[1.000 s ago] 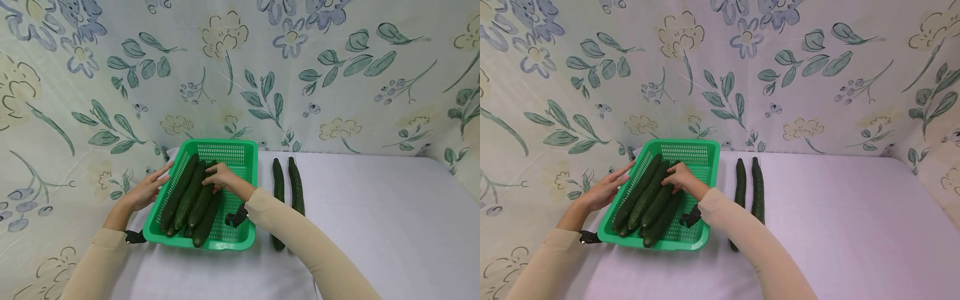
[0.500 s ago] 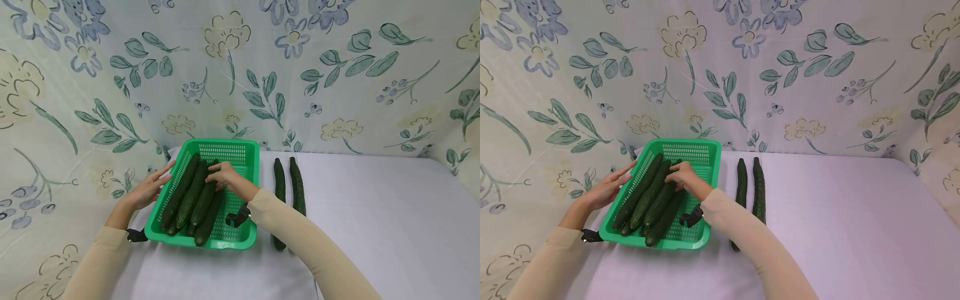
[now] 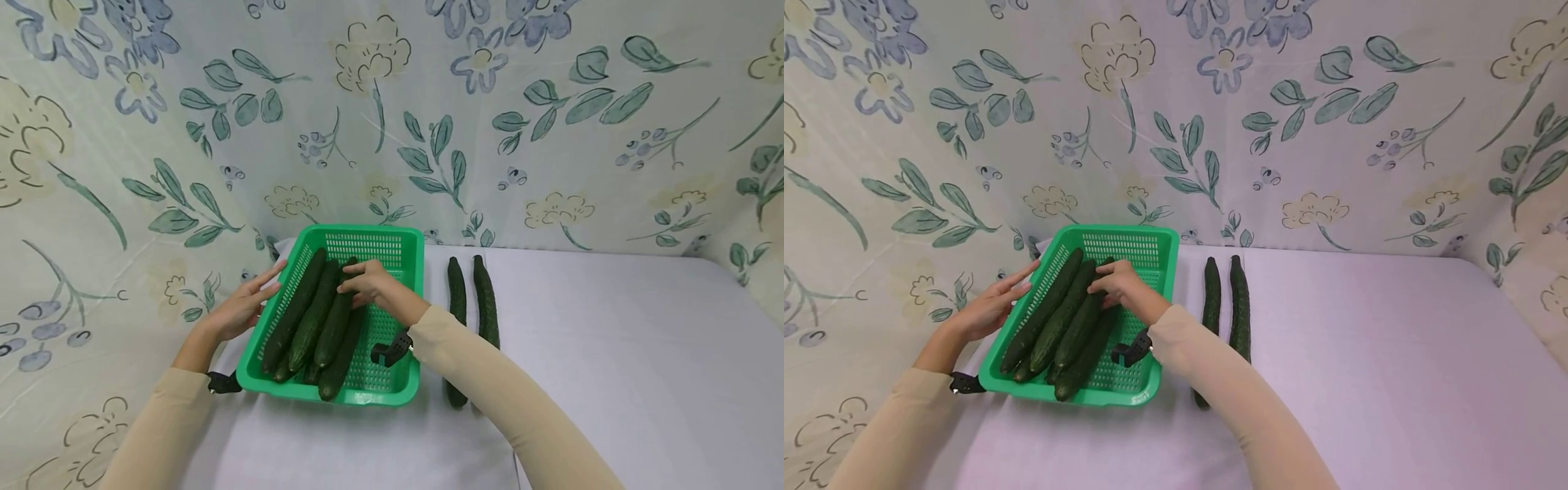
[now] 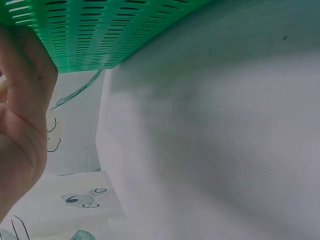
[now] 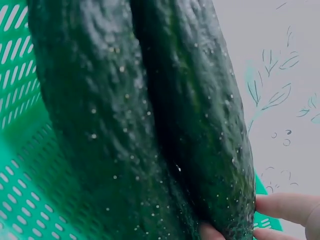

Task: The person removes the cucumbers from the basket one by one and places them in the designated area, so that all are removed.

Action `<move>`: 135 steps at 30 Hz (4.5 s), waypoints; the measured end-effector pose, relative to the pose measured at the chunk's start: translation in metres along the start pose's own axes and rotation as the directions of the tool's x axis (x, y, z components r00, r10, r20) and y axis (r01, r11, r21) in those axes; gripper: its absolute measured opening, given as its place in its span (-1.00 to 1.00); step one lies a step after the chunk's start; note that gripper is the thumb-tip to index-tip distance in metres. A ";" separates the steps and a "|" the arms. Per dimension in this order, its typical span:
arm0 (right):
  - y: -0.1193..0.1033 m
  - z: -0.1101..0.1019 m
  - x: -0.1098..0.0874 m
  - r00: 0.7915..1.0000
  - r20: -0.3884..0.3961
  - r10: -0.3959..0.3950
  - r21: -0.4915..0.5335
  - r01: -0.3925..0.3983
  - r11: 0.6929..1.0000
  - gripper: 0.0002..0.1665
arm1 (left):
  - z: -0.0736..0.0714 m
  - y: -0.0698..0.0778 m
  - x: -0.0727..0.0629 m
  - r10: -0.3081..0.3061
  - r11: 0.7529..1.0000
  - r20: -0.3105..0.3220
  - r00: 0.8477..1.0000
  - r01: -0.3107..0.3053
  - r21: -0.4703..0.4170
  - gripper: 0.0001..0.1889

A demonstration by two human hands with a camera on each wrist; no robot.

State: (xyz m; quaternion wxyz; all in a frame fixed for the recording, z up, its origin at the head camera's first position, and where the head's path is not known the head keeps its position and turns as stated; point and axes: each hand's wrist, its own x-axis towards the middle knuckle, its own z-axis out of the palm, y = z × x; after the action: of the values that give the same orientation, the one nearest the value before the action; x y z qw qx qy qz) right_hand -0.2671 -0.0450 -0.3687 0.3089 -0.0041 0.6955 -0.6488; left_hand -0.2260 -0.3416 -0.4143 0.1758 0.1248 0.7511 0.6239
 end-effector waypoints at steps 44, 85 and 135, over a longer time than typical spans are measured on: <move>-0.029 -0.068 -0.051 0.991 0.055 -0.121 0.133 0.113 0.985 -0.32 | 0.003 0.002 -0.001 -0.013 1.000 -0.035 0.999 0.014 0.015 -0.40; 0.012 -0.174 -0.102 0.971 0.019 -0.240 -0.060 0.241 0.969 -0.21 | 0.004 0.000 -0.001 0.000 0.999 -0.045 0.999 0.001 0.035 -0.41; 0.097 -0.266 -0.130 0.960 -0.127 -0.251 -0.195 0.224 0.955 -0.13 | 0.003 0.000 -0.001 -0.012 0.999 -0.055 0.998 0.015 0.040 -0.41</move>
State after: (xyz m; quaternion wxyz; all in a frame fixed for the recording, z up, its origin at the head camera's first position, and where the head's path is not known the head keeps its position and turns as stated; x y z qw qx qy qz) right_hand -0.2399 0.2626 -0.4101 0.1736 -0.0668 0.7663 -0.6149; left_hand -0.2241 -0.3390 -0.4145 0.1569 0.1062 0.7691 0.6104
